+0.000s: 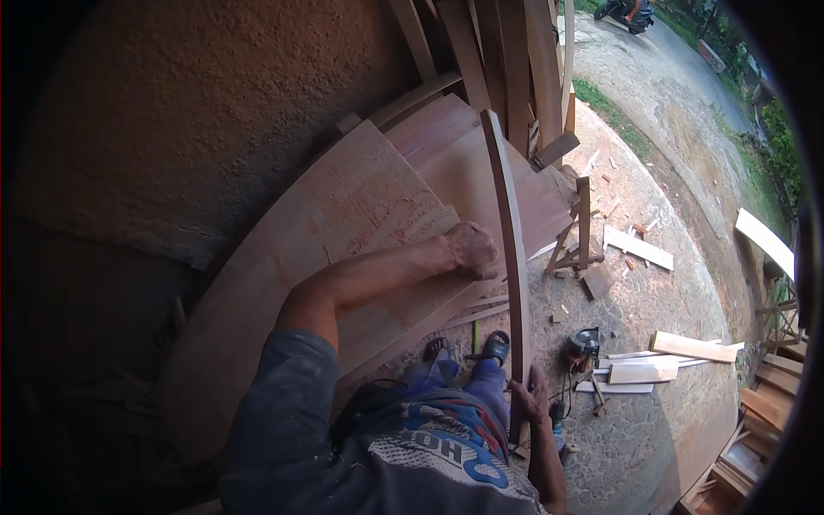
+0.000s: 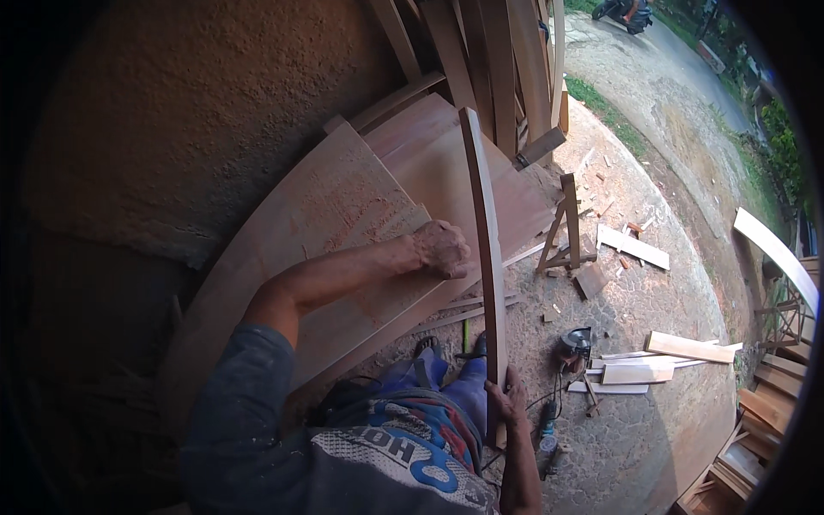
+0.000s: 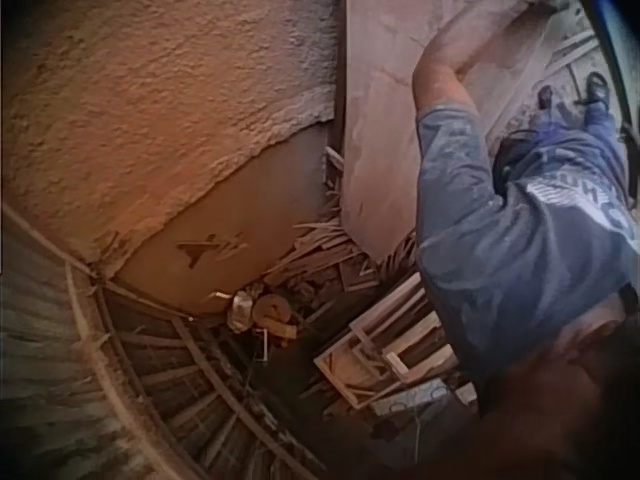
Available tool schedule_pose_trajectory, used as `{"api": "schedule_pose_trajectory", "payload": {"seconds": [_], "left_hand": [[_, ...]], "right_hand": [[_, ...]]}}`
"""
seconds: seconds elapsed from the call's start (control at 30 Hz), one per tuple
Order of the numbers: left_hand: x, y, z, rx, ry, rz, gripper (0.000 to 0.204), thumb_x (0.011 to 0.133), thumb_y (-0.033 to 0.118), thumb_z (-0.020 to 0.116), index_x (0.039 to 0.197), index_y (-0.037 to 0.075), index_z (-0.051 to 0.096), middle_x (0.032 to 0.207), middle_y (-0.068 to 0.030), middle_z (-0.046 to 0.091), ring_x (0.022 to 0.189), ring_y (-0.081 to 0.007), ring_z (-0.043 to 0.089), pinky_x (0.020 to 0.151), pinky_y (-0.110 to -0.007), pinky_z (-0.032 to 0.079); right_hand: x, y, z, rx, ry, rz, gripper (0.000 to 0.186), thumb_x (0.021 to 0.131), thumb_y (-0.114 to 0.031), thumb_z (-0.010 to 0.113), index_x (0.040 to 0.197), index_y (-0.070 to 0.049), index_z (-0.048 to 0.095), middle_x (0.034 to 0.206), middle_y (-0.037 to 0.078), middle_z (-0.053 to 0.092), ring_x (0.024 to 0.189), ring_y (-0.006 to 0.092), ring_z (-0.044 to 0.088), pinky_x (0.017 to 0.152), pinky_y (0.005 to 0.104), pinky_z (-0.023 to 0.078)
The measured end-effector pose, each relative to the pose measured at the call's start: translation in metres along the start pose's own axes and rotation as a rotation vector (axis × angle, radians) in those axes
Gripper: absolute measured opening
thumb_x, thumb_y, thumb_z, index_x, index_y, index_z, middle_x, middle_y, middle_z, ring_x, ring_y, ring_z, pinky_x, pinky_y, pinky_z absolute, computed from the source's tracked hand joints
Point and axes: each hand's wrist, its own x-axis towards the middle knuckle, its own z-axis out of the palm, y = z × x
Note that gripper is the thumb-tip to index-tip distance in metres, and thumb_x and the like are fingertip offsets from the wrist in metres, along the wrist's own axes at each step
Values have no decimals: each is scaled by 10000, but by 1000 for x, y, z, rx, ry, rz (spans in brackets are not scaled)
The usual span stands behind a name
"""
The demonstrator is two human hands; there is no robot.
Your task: The person measures and marks a large sheet of plywood using a pencil and a metal square. They then use a circular saw to cut the plywood along the marked lines. The person also uses a hand saw to cut a smaller piece of wood.
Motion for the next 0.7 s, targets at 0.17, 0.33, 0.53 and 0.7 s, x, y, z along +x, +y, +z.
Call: {"api": "schedule_pose_trajectory", "payload": {"seconds": [0.17, 0.33, 0.53, 0.7], "left_hand": [[-4, 1, -13, 43, 23, 20, 492, 920, 522, 496, 826, 103, 735, 855, -133, 717, 942, -320, 695, 826, -482, 560], [9, -2, 19, 46, -61, 24, 510, 877, 568, 539, 847, 96, 732, 889, -136, 722, 955, -324, 690, 835, -482, 556], [26, 2, 65, 9, -74, -9, 465, 835, 559, 601, 793, 115, 731, 861, -122, 723, 949, -323, 683, 820, -483, 543], [32, -4, 106, 40, 188, 46, 480, 859, 579, 595, 700, 138, 694, 775, -56, 691, 863, -285, 651, 786, -420, 487]], "right_hand": [[58, -45, 38, 146, -350, -143, 446, 766, -283, 700, 1107, -4, 637, 942, 74, 669, 857, 193, 639, 764, 344, 510], [84, -91, 89, 250, -686, -73, 451, 782, -320, 643, 1107, -8, 635, 899, 53, 691, 790, 137, 617, 706, 291, 490], [101, -92, 128, 71, -751, -116, 494, 859, -438, 605, 1065, 7, 660, 863, 93, 718, 790, 189, 662, 714, 338, 508], [89, -115, 118, -273, -661, -110, 674, 913, -635, 514, 1082, 1, 662, 953, 195, 721, 914, 361, 697, 821, 437, 514]]}}
